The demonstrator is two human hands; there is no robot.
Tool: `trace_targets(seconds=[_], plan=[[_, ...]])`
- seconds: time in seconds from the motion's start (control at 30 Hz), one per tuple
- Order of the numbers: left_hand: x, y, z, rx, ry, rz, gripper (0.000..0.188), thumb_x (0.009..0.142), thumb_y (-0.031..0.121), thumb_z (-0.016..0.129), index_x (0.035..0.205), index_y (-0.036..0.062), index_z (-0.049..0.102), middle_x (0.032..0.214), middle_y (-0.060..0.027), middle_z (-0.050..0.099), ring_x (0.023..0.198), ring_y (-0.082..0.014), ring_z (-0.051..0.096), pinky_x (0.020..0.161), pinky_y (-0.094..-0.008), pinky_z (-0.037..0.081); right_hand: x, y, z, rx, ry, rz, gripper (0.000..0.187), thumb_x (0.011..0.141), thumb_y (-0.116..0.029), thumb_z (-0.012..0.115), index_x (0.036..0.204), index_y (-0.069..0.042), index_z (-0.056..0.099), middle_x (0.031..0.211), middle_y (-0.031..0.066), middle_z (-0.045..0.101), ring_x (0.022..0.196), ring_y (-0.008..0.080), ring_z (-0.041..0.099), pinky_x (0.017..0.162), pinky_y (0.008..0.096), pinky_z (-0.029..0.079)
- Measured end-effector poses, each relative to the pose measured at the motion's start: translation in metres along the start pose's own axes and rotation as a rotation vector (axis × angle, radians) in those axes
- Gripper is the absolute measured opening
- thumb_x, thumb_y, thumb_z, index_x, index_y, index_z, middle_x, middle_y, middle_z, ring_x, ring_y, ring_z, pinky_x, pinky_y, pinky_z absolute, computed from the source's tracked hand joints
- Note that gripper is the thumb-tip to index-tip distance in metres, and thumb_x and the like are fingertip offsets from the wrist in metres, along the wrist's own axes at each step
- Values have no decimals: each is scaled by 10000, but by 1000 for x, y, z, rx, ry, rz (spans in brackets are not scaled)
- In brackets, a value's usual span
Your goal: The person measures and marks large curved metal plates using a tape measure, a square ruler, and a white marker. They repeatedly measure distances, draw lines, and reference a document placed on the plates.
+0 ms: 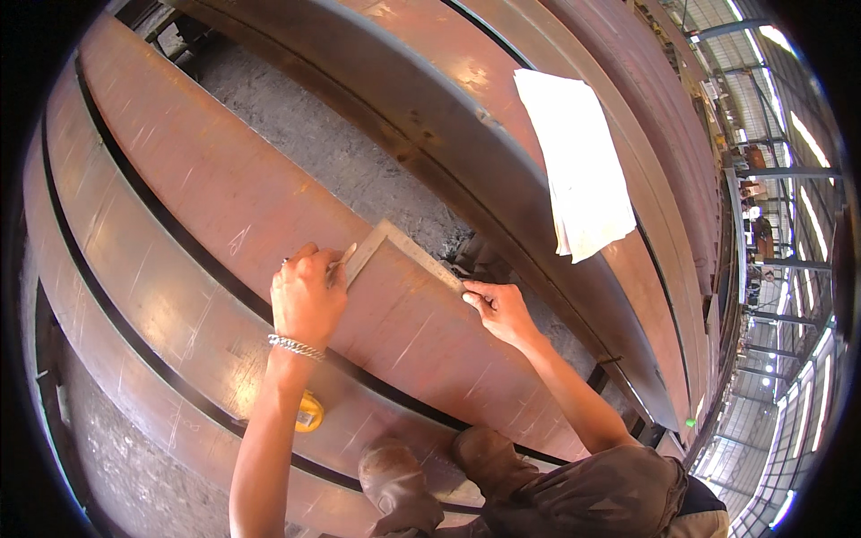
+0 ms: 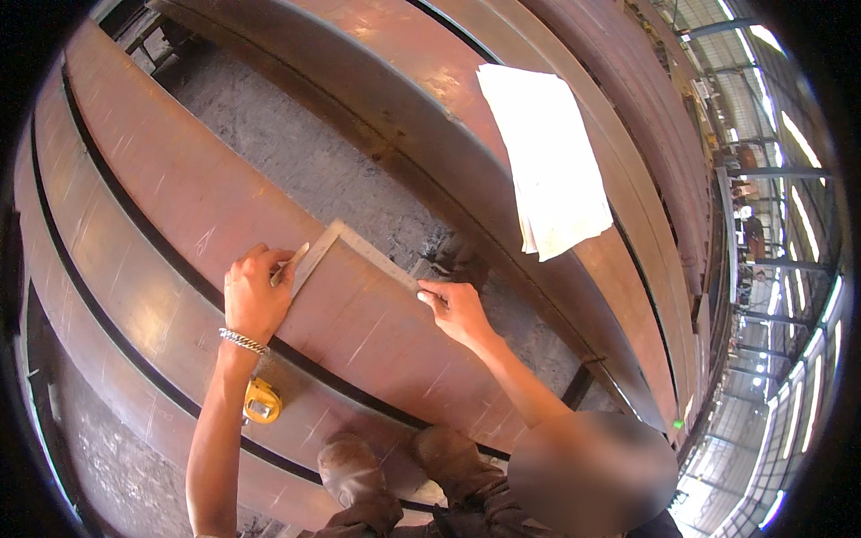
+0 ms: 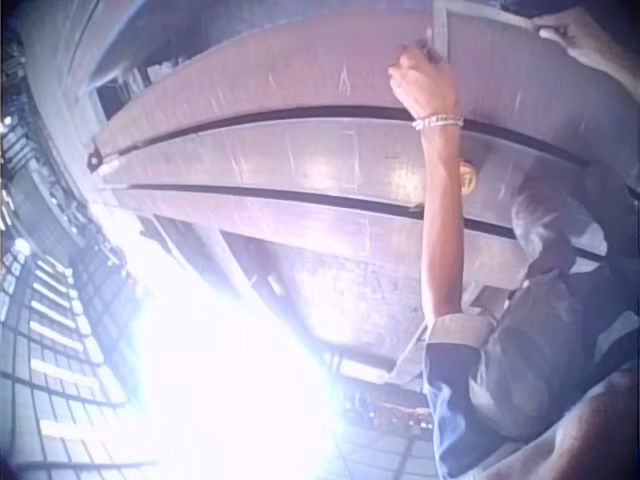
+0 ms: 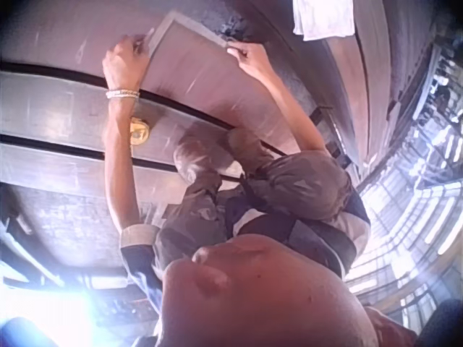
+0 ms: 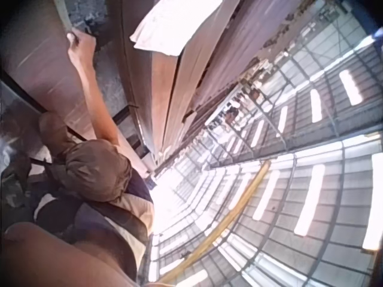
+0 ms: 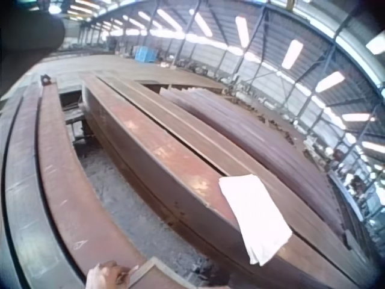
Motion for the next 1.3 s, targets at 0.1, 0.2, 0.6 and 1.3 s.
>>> trace_targets(seconds=[0.1,0.2,0.6,1.3], plan=[[4,7,8,3,-23,-2,135,814,87,692,917,38,765,898,-139,676,827,-376,681,765,-450,557,0,-2,-1,2,-2,2,271,956,-173,688,1187,-36,715,1109,203,717,874,284,748,766,335,557],[5,8,10,21,-15,19,134,813,79,689,915,37,765,898,-145,675,827,-378,682,765,-455,557,0,1,0,-20,11,-26,274,951,-175,690,1188,-41,717,1096,207,717,827,266,745,744,328,551],[3,7,11,116,-29,104,78,790,13,662,828,4,730,887,-166,651,816,-395,668,749,-466,558,3,11,4,-4,46,-105,262,945,-171,695,1173,-47,729,1029,217,723,629,238,656,644,335,517],[-52,-50,-72,143,-73,-120,142,795,74,737,928,34,771,776,-137,663,675,-294,647,668,-408,511,6,7,1,-38,-1,-47,279,947,-193,691,1173,-31,718,1015,228,725,803,304,733,729,364,545]])
Point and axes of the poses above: each hand's wrist, its own x-axis towards the middle knuckle, its own z-axis out of the palm, y = z × x, the point moved 1 cm from there along x, towards the middle knuckle
